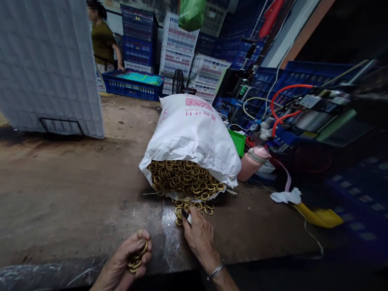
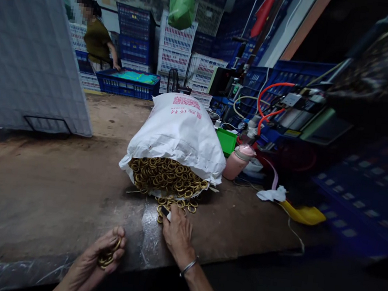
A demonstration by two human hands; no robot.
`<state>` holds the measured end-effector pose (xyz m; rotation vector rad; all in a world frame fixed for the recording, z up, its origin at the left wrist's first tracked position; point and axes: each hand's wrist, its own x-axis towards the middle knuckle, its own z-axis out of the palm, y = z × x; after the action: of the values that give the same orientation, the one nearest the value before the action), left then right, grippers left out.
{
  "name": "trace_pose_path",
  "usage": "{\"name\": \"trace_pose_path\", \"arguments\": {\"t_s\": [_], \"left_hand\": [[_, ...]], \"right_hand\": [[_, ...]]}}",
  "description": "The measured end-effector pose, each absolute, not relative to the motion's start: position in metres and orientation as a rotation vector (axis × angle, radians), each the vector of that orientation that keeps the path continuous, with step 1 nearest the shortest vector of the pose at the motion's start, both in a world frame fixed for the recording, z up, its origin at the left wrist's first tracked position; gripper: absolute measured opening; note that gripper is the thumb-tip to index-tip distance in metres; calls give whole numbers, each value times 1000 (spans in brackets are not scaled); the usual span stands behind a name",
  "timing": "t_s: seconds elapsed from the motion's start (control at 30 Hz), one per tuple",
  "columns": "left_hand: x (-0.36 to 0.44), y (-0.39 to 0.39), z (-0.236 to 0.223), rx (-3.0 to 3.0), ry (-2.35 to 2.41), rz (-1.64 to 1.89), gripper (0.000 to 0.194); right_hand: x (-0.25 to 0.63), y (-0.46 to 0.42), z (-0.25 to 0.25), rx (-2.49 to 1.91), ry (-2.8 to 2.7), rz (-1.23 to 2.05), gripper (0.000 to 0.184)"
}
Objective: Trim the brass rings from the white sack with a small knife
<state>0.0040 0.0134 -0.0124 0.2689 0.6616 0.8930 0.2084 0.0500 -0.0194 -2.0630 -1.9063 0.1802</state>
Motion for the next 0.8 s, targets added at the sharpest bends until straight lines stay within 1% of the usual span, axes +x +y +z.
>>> {"name": "trace_pose_path", "arguments": {"t_s": [0.17, 0.27, 0.4, 0.5, 0.57, 0.67, 0.8], "left_hand": [[1, 11, -15, 213, 666, 959, 15], [0, 11, -15, 200, 686, 993, 17], [0, 13, -11, 190, 715, 994, 26], [2, 18, -6, 229, 731, 1001, 30], [5, 22, -4, 322, 757, 1008, 30], [9, 29, -7, 515, 837, 1028, 32], [12, 39, -14, 725, 1072, 1052, 35]], "right_hand": [[180, 63, -18, -1978, -2016, 201, 25], [174, 68, -20, -1945, -2044, 215, 27], [176, 73, -26, -1846, -2027, 253, 25], [178, 76, -26, -1773, -1986, 350, 19], [177, 78, -24, -1734, -1946, 433, 16], [173, 81, -22, -1644, -1904, 527, 18], [166, 84, -25, -1551, -1814, 678, 17]]}}
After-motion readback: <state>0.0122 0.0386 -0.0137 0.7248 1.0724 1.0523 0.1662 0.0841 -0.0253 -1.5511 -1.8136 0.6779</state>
